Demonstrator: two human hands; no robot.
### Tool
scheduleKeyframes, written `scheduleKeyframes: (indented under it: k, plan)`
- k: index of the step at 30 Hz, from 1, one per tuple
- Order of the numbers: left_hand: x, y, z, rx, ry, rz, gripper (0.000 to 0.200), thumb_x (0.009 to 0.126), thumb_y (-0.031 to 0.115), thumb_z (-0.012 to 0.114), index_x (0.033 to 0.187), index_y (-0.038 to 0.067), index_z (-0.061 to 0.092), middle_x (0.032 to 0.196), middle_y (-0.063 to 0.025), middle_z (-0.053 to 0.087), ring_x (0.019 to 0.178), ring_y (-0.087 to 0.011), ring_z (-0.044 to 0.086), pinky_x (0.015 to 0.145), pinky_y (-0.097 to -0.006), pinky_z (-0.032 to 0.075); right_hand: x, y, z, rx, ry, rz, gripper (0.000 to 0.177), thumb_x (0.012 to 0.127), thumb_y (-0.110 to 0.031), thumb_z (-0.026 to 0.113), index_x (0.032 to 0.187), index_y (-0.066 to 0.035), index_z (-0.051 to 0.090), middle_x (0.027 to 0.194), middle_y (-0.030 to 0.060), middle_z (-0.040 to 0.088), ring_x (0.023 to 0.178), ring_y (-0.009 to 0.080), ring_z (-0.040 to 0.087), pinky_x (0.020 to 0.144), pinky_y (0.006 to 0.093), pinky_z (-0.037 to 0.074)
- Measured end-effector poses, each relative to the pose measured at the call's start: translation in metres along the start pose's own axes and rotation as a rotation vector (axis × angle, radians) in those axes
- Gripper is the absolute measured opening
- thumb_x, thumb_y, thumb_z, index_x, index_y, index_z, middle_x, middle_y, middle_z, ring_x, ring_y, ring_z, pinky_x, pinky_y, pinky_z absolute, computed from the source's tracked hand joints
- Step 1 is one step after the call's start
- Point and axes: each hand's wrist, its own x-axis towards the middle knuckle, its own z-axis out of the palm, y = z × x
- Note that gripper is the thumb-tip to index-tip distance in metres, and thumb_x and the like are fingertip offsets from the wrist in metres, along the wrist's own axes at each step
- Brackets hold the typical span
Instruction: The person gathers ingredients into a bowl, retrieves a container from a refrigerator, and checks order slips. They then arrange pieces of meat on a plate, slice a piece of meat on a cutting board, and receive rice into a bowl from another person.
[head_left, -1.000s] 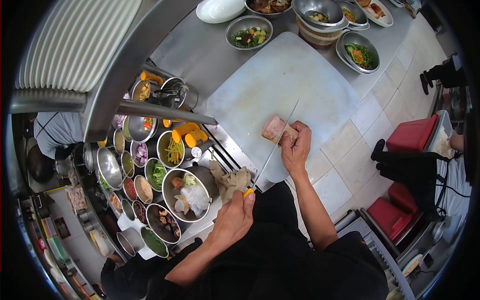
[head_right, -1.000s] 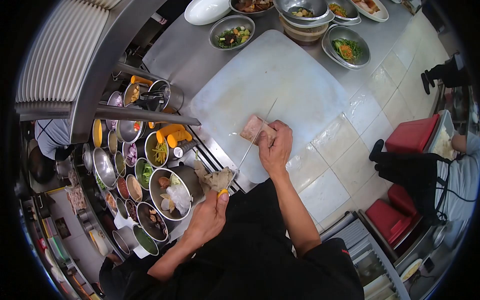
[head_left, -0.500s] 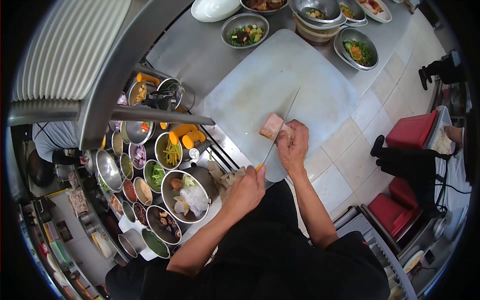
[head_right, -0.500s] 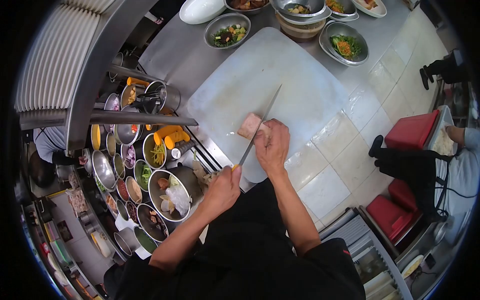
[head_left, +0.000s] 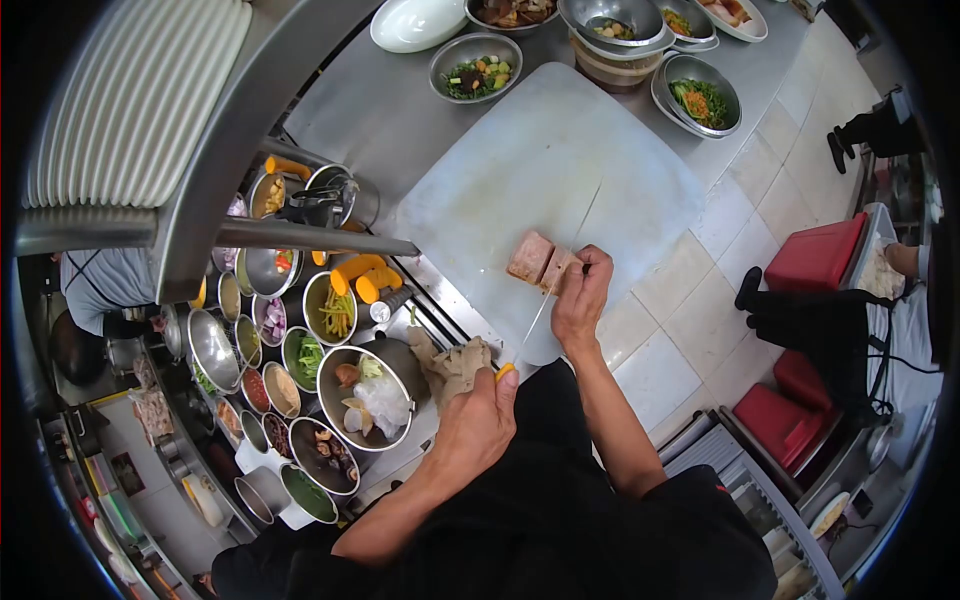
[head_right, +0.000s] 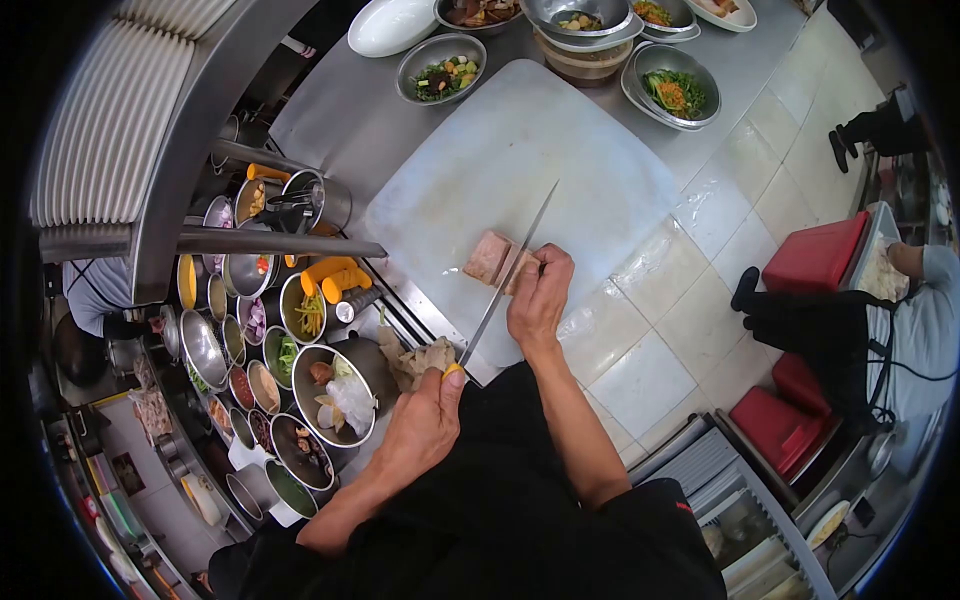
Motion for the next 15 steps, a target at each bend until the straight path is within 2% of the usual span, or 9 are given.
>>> scheduleKeyframes:
  k: [5, 7, 8, 10, 13, 15]
  plan:
    - [-0.022, 0.004, -0.017, 0.069, -0.077, -0.077, 0.039, 0.096, 0.032, 0.038, 0.087, -0.005, 0.045, 0.058, -0.0312, 0.053, 0.059, -0.0511, 0.054, 0.054, -0.0565, 0.043, 0.002, 0.001, 0.002, -0.081, -0.010, -0.073, 0.015, 0.084, 0.001, 0.044, 0.098, 0.004, 0.044, 0.096, 0.0208, 0.048, 0.088, 0.0342, 0.047, 0.080, 0.0399, 0.039]
    - [-0.030, 0.007, -0.027, 0.074, -0.197, -0.227, 0.040, 0.096, 0.032, 0.039, 0.086, -0.006, 0.045, 0.060, -0.0323, 0.054, 0.061, -0.0521, 0.054, 0.055, -0.0567, 0.043, 0.003, 0.000, 0.002, -0.086, -0.013, -0.073, 0.015, 0.084, 0.001, 0.044, 0.099, 0.004, 0.044, 0.096, 0.0206, 0.049, 0.088, 0.0345, 0.047, 0.079, 0.0403, 0.040]
    - [-0.028, 0.007, -0.025, 0.076, -0.199, -0.234, 0.040, 0.096, 0.032, 0.039, 0.086, -0.006, 0.045, 0.060, -0.0323, 0.054, 0.061, -0.0521, 0.054, 0.055, -0.0567, 0.043, 0.003, 0.000, 0.001, -0.090, -0.027, -0.079, 0.015, 0.084, 0.001, 0.045, 0.099, 0.004, 0.045, 0.095, 0.0203, 0.049, 0.088, 0.0347, 0.047, 0.079, 0.0404, 0.040]
    - [-0.014, 0.005, -0.013, 0.094, -0.068, -0.072, 0.039, 0.095, 0.031, 0.041, 0.085, -0.006, 0.046, 0.062, -0.0335, 0.054, 0.063, -0.0522, 0.054, 0.057, -0.0569, 0.043, 0.003, 0.001, 0.000, -0.089, -0.049, -0.088, 0.015, 0.083, 0.001, 0.045, 0.098, 0.003, 0.045, 0.094, 0.0200, 0.050, 0.088, 0.0349, 0.048, 0.079, 0.0405, 0.041]
    - [0.015, 0.000, 0.008, 0.053, -0.051, -0.068, 0.037, 0.095, 0.029, 0.043, 0.082, -0.006, 0.047, 0.063, -0.0339, 0.054, 0.063, -0.0521, 0.054, 0.059, -0.0565, 0.044, 0.006, 0.002, 0.001, -0.058, -0.021, -0.062, 0.014, 0.083, 0.001, 0.045, 0.097, 0.003, 0.047, 0.094, 0.0203, 0.051, 0.087, 0.0357, 0.048, 0.078, 0.0406, 0.041]
    - [0.008, 0.000, 0.003, 0.038, -0.037, -0.038, 0.038, 0.095, 0.029, 0.042, 0.081, -0.006, 0.048, 0.064, -0.0340, 0.054, 0.064, -0.0520, 0.054, 0.060, -0.0567, 0.044, 0.005, 0.002, 0.000, -0.068, -0.053, -0.045, 0.013, 0.083, 0.002, 0.044, 0.095, 0.003, 0.048, 0.095, 0.0206, 0.051, 0.087, 0.0357, 0.048, 0.078, 0.0408, 0.041]
